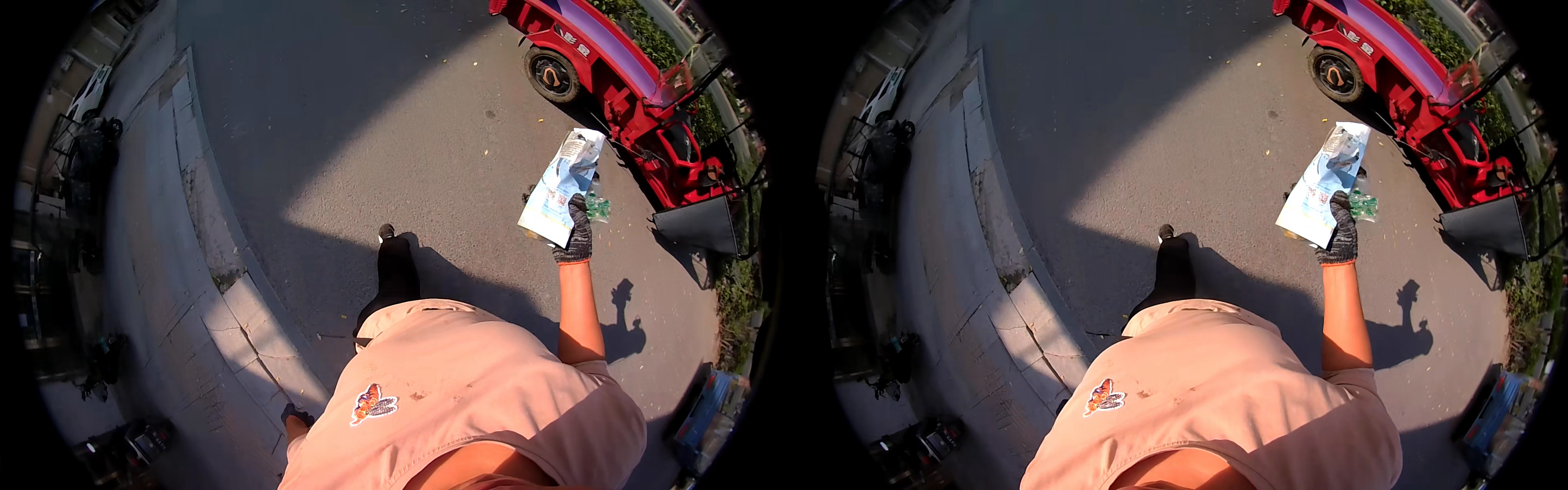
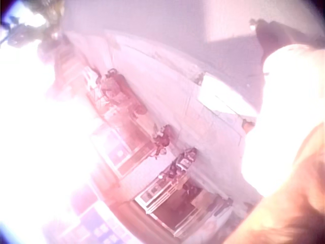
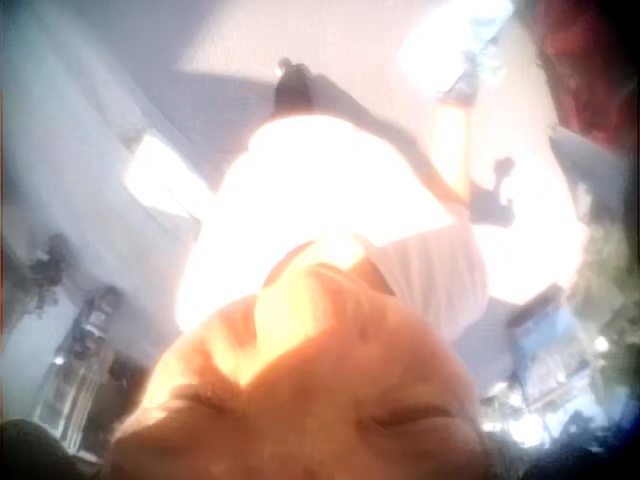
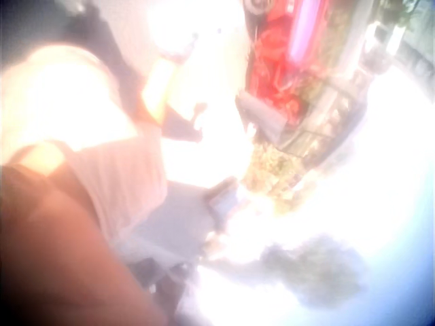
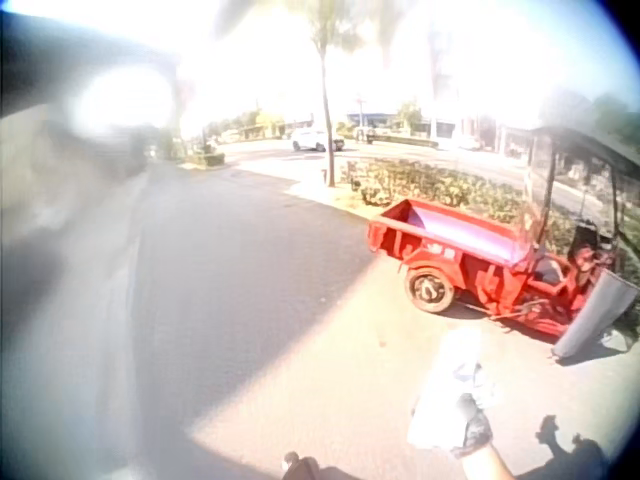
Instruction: The person disassembles a washing machine, removing the drum and internal components. They use a screwdriver to loosen parts and pliers to cut wires. The person also walks to a nearby red cart to dispose of debris before returning to continue the repair.
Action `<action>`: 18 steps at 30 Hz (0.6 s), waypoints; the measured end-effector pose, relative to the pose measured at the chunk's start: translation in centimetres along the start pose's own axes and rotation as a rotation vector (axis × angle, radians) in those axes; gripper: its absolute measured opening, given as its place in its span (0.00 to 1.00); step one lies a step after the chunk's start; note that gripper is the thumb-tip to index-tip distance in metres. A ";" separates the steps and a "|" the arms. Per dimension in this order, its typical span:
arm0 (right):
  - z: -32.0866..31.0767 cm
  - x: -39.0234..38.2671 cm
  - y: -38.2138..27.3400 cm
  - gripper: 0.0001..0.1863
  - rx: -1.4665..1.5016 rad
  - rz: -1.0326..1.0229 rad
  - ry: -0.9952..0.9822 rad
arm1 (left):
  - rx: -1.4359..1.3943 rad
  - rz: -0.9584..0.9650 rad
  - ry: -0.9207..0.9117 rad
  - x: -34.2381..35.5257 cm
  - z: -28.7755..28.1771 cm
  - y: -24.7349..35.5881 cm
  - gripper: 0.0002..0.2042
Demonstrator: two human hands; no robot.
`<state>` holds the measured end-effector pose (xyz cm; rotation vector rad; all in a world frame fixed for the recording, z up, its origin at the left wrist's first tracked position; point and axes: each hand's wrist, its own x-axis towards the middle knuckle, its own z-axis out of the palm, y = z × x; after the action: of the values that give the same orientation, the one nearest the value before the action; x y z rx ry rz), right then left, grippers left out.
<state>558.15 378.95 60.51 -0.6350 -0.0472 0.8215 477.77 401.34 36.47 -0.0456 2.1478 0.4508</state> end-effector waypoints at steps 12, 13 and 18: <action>16.2 54.7 1.6 0.32 0.022 -0.057 0.007 | 0.654 1.331 -0.467 -32.9 79.5 60.9 0.20; 15.6 58.9 1.0 0.32 -0.001 -0.081 0.062 | 0.662 1.412 -0.571 -39.8 87.6 61.7 0.22; 12.3 83.4 -1.3 0.31 -0.075 -0.225 0.097 | 0.673 1.578 -0.778 -59.8 111.7 70.2 0.24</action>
<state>613.22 442.54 54.65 -0.7255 -0.0605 0.5730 586.66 496.17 47.67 1.9165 1.0564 0.4246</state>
